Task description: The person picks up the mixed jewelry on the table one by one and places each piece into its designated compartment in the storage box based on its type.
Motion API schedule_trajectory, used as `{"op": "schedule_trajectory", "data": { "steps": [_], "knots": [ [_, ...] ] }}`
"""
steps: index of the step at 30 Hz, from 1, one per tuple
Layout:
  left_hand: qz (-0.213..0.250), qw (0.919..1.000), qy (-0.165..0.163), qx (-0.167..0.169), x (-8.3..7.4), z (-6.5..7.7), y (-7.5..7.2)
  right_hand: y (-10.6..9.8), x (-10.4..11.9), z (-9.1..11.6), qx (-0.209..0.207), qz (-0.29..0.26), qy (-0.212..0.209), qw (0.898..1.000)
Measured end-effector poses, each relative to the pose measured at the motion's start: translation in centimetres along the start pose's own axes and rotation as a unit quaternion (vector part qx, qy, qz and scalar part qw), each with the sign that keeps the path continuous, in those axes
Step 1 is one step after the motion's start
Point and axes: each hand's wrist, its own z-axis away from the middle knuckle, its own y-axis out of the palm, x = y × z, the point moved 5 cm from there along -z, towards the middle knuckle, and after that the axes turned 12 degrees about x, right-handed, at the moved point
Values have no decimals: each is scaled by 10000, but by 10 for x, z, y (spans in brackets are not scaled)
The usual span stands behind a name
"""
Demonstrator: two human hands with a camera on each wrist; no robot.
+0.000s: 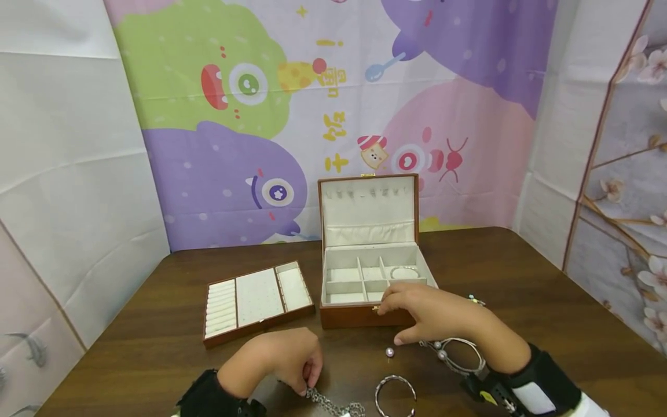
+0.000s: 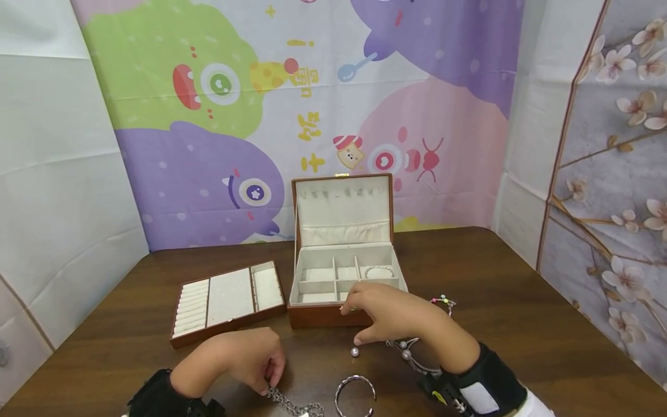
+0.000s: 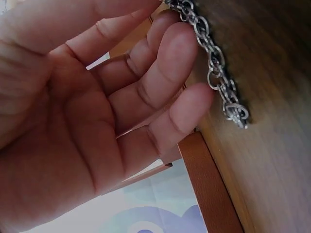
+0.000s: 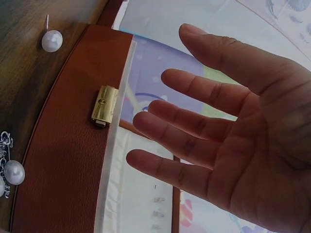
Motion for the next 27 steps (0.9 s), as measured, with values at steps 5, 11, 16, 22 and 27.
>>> {"op": "schedule_trajectory", "data": {
  "steps": [5,11,16,22,27],
  "knots": [
    [-84,9995,264,-125,-2,1,-3,1,-1,1,-7,-32,22,10000],
    [119,9947,872,-539,-1,7,-11,0,-2,0,-1,-60,48,10000],
    [406,9879,1182,-918,-1,12,-19,0,-2,1,4,-110,18,9999],
    [1205,9736,1292,-1448,1,19,-29,1,-3,-1,-72,-132,-89,9998],
    [1622,9566,1414,-1966,0,25,-39,-1,-4,-5,-221,-281,-205,9992]
  ]
}}
